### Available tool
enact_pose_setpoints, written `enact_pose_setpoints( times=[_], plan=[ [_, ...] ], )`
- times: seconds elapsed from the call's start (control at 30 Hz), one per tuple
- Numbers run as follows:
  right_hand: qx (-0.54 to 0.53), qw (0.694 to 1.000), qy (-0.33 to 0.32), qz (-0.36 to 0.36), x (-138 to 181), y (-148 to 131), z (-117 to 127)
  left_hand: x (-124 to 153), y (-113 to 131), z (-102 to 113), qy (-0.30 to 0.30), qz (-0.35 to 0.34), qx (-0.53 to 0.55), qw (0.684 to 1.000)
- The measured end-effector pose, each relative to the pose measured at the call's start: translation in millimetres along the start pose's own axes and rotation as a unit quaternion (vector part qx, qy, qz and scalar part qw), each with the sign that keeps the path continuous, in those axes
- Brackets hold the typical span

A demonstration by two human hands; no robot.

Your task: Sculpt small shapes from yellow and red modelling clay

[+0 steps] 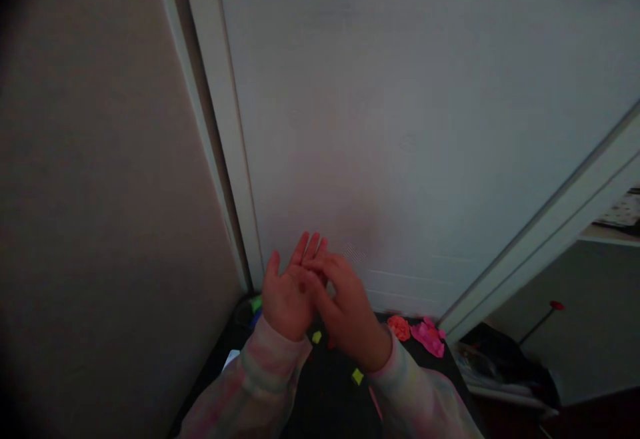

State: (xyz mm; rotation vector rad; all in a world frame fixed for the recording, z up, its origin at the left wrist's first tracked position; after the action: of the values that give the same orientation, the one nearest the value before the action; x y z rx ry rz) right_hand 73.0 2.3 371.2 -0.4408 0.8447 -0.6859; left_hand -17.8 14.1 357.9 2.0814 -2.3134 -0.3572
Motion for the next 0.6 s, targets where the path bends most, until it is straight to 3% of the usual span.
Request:
enact_pose_setpoints(
  times=[0.1, 0.23, 0.4, 0.6],
  plan=[
    [-0.036, 0.994, 0.100, -0.028, -14, 4, 7, 3, -3, -6, -0.005, -0.008, 0.003, 1.000],
    [0.028, 0.982, 0.189, -0.016, -42, 10, 0, 6, -10, -12, -0.020, -0.020, -0.007, 1.000],
    [0.132, 0.979, 0.158, 0.001, -55, 14, -21, 5, -15, -12, -0.013, -0.084, -0.034, 0.996],
    [0.141, 0.978, 0.155, 0.014, -53, 8, -31, -3, -12, -6, 0.017, -0.137, -0.023, 0.990]
  ],
)
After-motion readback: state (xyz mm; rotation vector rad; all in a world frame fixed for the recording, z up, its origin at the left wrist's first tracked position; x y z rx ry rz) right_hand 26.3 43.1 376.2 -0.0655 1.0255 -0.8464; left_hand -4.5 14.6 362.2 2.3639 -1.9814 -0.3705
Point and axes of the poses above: each hand's wrist, its own x-axis away from the middle knuckle, its own z-axis out of the back of the hand, y = z × x, the point moved 1 cm from there along -x, towards the middle knuckle, and after that the axes turned 10 degrees about -y, right-handed, at the moved point
